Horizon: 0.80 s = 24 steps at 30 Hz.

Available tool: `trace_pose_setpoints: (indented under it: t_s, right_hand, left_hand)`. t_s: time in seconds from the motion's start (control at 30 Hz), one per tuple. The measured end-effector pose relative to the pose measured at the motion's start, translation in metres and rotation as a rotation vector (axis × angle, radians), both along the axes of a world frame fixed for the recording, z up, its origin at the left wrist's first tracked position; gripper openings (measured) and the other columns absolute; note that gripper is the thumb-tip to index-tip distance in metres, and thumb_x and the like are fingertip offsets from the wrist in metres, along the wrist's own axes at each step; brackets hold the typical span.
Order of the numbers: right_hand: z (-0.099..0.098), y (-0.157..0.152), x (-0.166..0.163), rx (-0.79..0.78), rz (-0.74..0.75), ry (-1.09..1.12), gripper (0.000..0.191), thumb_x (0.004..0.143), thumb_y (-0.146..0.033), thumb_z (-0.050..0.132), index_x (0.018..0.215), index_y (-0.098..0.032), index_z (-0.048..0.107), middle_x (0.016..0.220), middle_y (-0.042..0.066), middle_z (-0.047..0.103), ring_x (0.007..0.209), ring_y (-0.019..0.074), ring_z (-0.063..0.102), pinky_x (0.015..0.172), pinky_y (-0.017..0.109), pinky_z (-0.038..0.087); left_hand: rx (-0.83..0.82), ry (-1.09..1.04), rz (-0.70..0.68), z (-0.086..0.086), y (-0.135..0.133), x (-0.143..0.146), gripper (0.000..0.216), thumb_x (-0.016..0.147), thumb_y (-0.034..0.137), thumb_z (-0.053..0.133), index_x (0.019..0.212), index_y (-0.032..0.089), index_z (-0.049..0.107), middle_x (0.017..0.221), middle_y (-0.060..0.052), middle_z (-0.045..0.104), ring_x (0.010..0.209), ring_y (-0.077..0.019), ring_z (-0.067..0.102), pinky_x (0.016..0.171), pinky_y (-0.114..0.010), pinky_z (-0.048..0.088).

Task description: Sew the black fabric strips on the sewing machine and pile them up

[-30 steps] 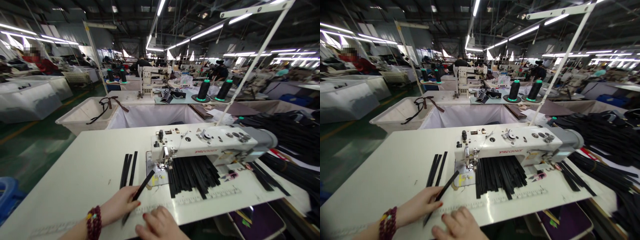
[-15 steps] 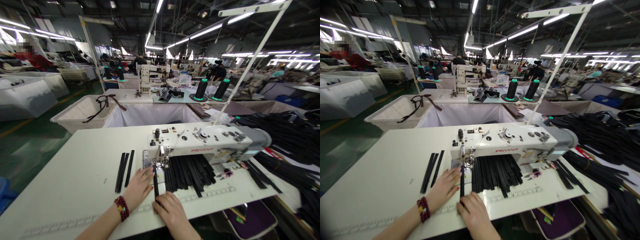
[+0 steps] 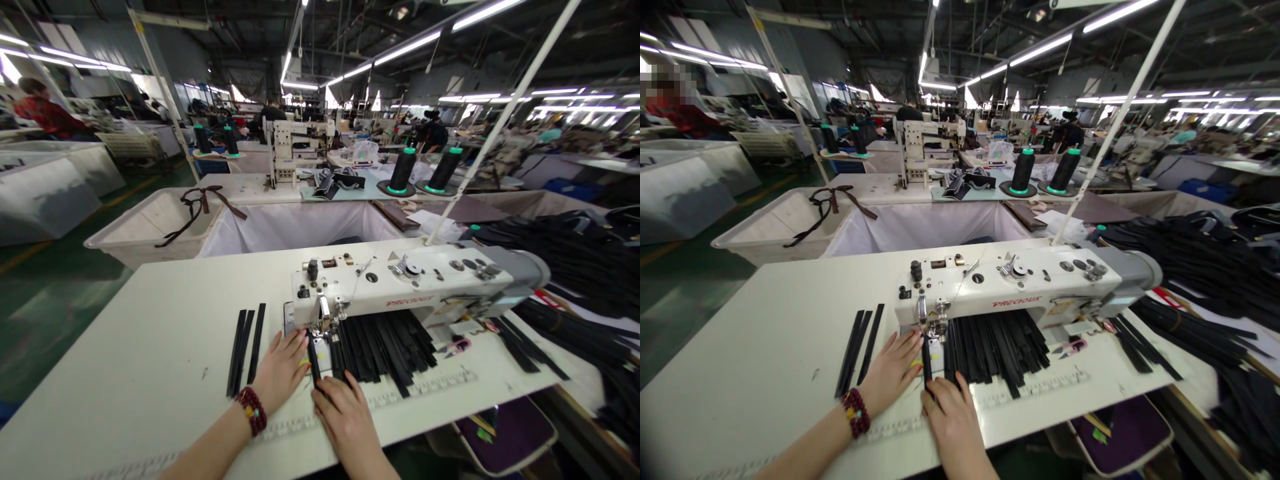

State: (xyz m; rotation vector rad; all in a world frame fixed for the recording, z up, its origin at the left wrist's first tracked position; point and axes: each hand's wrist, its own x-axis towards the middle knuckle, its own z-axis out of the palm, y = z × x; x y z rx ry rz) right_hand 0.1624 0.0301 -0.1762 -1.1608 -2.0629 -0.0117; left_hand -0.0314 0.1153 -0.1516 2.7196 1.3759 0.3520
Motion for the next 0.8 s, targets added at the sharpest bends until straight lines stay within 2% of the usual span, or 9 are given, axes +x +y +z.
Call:
trace_pose_setpoints:
  t_s: [0.17,0.37,0.63,0.8]
  right_hand:
    - [-0.002,-0.002,0.001,-0.048,-0.003,0.001,0.016,0.1,-0.023,0.056,0.114,-0.024,0.065,0.113,0.003,0.071,0.108,0.0186,0.063,0.117,0.044,0.025]
    - [-0.001,-0.004,0.002,-0.063,-0.001,0.001,0.022,0.101,-0.028,0.055,0.121,-0.023,0.063,0.115,0.004,0.072,0.109,0.0187,0.064,0.118,0.042,0.024]
    - [0.02,-0.025,0.017,0.02,0.071,-0.183,0.027,0.1,-0.02,0.048,0.121,-0.016,0.063,0.123,0.006,0.07,0.117,0.0197,0.061,0.124,0.039,0.005]
    - [0.023,-0.022,0.018,-0.009,0.081,-0.217,0.026,0.1,-0.021,0.049,0.121,-0.017,0.064,0.123,0.006,0.07,0.118,0.0204,0.061,0.123,0.043,-0.004]
  left_hand:
    - [0.008,0.017,0.013,-0.003,0.0,0.001,0.042,0.099,0.031,0.049,0.138,0.017,0.053,0.143,-0.013,0.057,0.134,-0.028,0.05,0.113,-0.053,0.036]
    - [0.022,-0.017,0.002,-0.003,-0.002,0.001,0.042,0.099,0.031,0.049,0.139,0.019,0.053,0.145,-0.012,0.055,0.135,-0.0281,0.049,0.113,-0.054,0.036]
    - [0.051,-0.03,-0.062,-0.006,-0.024,-0.003,0.044,0.099,0.031,0.051,0.141,0.016,0.052,0.148,-0.014,0.052,0.136,-0.0302,0.047,0.113,-0.057,0.037]
    - [0.051,-0.016,-0.071,-0.004,-0.019,-0.003,0.043,0.099,0.032,0.051,0.139,0.015,0.053,0.147,-0.014,0.053,0.135,-0.0303,0.048,0.113,-0.057,0.037]
